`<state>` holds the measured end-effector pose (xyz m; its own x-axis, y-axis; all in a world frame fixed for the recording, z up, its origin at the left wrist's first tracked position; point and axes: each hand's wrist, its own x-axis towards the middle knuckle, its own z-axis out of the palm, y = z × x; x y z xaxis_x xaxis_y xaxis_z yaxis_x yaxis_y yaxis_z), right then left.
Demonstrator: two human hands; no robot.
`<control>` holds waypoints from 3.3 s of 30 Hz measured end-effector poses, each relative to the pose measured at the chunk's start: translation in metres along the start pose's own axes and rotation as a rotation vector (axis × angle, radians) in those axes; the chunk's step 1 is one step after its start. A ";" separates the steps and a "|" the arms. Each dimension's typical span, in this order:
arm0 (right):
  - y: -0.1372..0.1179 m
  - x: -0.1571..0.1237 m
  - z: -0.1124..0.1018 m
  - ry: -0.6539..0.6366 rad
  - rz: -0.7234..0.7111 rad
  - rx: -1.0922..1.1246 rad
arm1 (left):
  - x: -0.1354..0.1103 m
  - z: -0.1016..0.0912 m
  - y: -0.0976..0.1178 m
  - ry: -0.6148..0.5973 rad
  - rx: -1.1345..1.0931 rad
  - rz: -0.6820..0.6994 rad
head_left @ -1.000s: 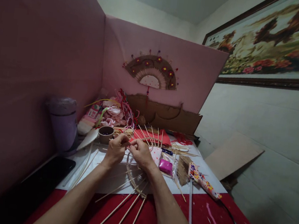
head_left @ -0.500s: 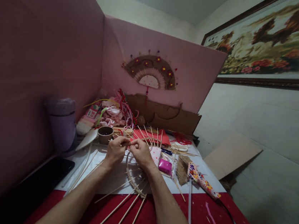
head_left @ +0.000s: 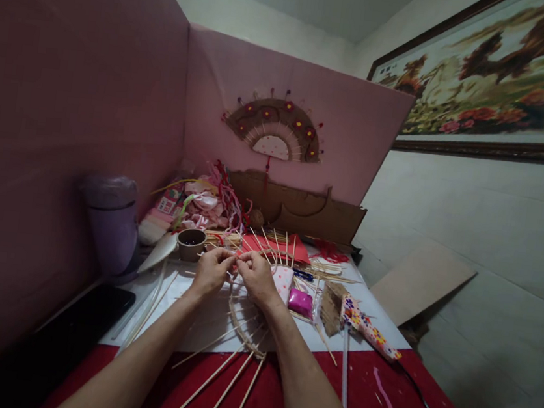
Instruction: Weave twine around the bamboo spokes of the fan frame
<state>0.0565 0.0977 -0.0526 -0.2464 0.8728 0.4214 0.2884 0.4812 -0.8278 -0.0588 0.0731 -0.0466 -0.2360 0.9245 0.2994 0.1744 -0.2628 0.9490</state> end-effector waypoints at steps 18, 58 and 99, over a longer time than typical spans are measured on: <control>0.000 0.000 0.001 0.022 -0.011 0.054 | -0.003 -0.008 0.007 -0.001 0.530 0.218; -0.004 -0.004 -0.003 0.007 -0.020 -0.104 | -0.002 -0.008 -0.007 0.095 0.381 0.424; -0.006 0.000 -0.002 0.065 0.046 0.137 | -0.003 0.000 0.001 0.005 -0.061 0.035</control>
<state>0.0564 0.0953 -0.0466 -0.1742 0.8992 0.4014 0.1675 0.4287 -0.8878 -0.0583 0.0700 -0.0464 -0.2360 0.9128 0.3333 0.1243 -0.3118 0.9420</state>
